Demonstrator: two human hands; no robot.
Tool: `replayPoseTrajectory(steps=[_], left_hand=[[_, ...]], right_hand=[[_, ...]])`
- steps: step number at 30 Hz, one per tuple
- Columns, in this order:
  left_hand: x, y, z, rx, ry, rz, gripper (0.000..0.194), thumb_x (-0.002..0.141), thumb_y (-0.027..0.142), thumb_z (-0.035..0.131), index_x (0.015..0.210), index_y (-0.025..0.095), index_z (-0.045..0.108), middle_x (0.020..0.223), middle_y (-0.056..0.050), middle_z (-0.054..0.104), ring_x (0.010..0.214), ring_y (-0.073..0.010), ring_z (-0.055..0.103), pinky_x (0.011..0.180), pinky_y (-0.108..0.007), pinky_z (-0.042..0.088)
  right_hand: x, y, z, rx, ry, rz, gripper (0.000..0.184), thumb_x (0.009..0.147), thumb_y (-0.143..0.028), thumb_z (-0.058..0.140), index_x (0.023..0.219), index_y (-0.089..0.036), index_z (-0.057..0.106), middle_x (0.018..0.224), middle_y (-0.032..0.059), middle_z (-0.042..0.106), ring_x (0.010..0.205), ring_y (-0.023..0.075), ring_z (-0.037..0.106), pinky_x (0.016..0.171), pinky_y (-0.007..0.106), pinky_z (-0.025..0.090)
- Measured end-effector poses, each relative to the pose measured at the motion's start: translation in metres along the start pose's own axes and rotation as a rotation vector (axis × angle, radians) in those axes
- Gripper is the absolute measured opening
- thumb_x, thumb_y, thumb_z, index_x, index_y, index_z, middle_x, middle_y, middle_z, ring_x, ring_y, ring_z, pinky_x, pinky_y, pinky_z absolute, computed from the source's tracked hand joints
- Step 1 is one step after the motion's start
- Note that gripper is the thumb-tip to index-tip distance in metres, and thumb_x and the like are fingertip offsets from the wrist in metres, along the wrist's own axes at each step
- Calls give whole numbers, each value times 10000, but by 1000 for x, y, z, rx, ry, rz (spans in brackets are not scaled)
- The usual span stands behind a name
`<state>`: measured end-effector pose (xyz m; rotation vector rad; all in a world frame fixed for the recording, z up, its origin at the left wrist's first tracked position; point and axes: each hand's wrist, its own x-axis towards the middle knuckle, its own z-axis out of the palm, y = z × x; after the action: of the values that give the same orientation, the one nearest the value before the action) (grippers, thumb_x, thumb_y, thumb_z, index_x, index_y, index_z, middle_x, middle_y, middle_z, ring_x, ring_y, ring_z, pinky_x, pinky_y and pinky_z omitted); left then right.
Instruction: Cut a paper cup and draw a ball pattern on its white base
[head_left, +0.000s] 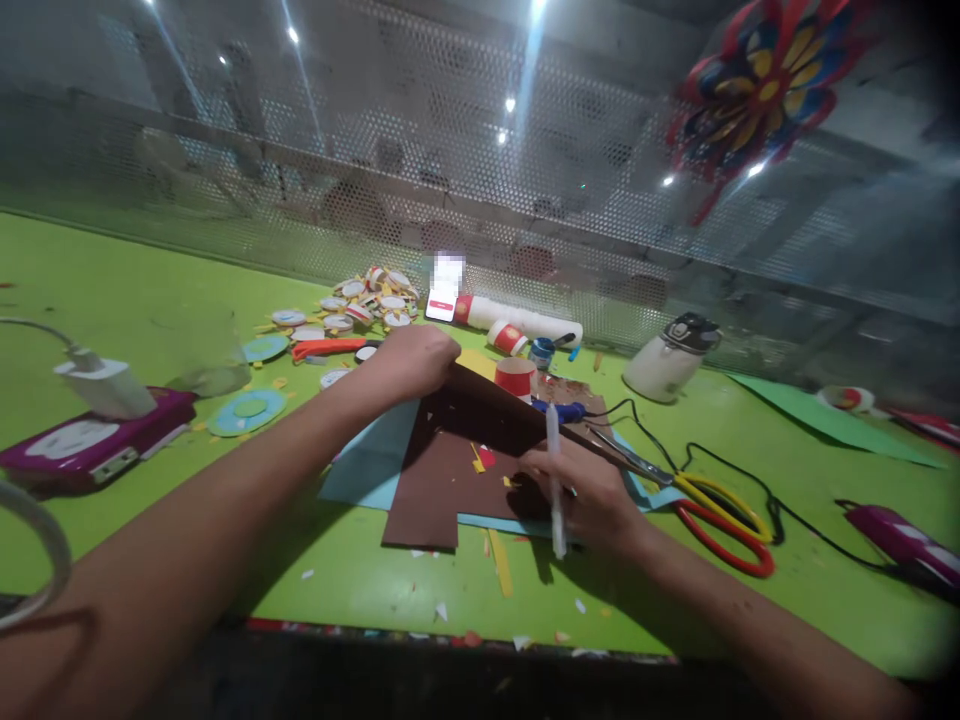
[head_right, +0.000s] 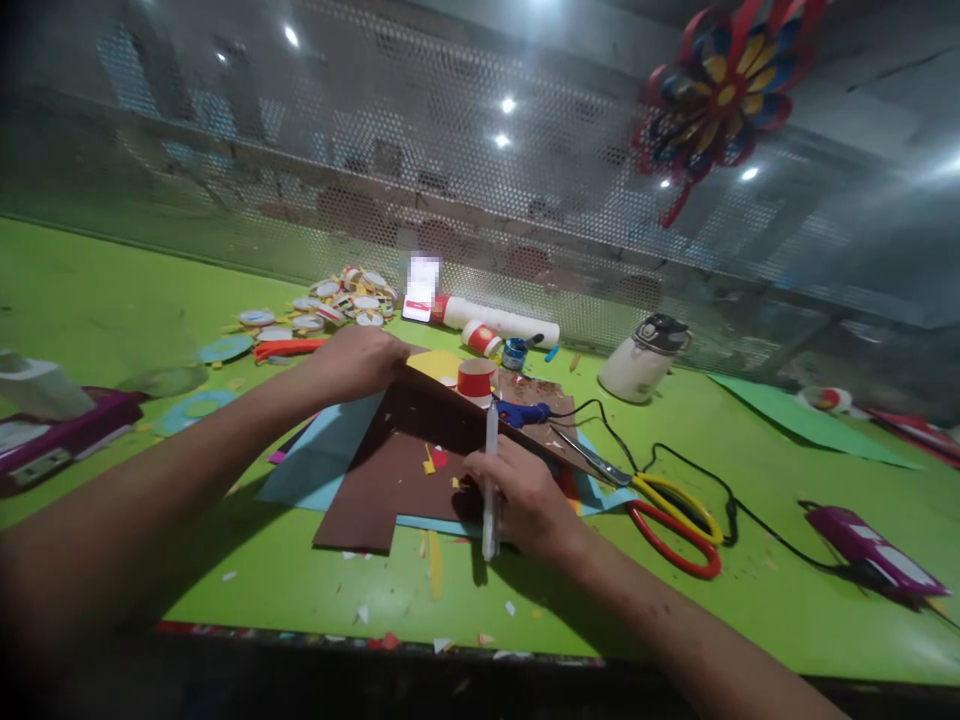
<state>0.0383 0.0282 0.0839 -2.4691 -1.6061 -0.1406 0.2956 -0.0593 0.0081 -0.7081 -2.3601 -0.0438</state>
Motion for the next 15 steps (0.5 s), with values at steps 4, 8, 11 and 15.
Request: replayPoseTrajectory(steps=[4,8,11,15], left_hand=[[-2,1,0,-18,29,7,264,963,375,598,1094,155,664,1044,-65,698,938,-208,672,842,-419,550],[-4,1,2,-38,68,16,218,951,294,558,1049,187,720,927,-86,736,892,-226,686,764,-336,491],[-6,0,3,-51,89,22,233,913,241,549,1039,235,745,885,-87,753,894,-239,694,720,-295,441],[-7,-1,6,-55,92,25,219,911,242,559,1030,224,741,921,-89,753,909,-241,695,729,-298,455]], right_hand=[[7,3,4,-121,-35,-41,186,936,-77,474,916,-147,644,744,75,612,697,199,519,611,305,435],[24,3,18,-216,-200,-126,240,864,-11,495,962,-128,681,755,104,654,763,235,502,632,325,424],[32,2,25,-263,-274,-149,256,824,31,510,944,-112,685,736,110,665,766,236,497,623,320,416],[34,4,29,-306,-294,-174,229,848,10,518,950,-115,680,722,103,656,734,223,487,612,310,409]])
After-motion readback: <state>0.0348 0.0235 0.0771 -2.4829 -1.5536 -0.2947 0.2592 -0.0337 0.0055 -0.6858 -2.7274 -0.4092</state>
